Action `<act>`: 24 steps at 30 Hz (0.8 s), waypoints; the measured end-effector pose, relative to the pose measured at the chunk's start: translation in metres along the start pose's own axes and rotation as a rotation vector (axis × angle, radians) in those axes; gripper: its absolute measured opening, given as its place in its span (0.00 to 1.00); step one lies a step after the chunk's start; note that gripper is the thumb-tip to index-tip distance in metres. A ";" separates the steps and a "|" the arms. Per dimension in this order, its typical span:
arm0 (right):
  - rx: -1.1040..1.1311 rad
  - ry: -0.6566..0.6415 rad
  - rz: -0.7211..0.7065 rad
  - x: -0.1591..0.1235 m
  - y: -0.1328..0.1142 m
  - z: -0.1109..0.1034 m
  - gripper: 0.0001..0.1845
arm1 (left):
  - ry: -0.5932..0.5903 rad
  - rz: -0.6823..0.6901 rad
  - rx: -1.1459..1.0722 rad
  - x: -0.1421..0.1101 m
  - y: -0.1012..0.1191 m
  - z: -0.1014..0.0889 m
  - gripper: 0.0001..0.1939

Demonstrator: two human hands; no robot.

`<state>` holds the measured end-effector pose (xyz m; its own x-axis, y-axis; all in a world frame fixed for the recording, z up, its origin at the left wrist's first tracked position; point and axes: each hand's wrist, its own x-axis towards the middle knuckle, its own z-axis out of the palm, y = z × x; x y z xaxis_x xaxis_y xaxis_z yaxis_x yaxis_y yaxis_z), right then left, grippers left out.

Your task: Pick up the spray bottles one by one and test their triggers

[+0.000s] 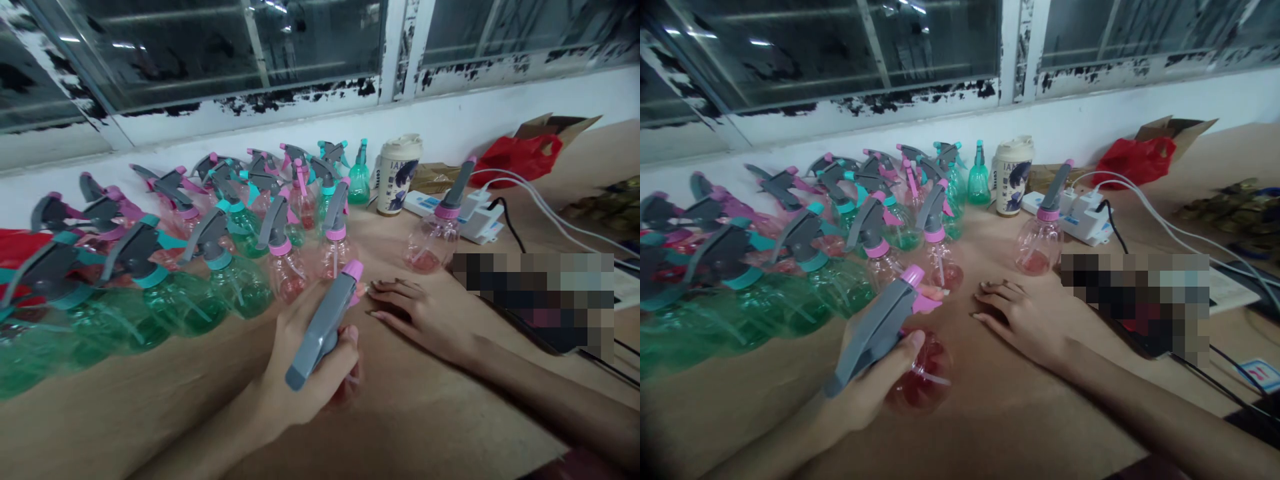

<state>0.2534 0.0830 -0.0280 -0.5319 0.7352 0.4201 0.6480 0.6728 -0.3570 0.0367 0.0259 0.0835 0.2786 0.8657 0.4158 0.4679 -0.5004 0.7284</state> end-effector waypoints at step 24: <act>0.076 0.008 -0.005 0.001 0.006 -0.001 0.16 | -0.062 0.056 -0.024 0.002 0.000 -0.002 0.11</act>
<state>0.2573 0.0875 -0.0287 -0.5308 0.7314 0.4282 0.6020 0.6810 -0.4170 0.0359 0.0274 0.0856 0.3553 0.8338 0.4225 0.4303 -0.5471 0.7180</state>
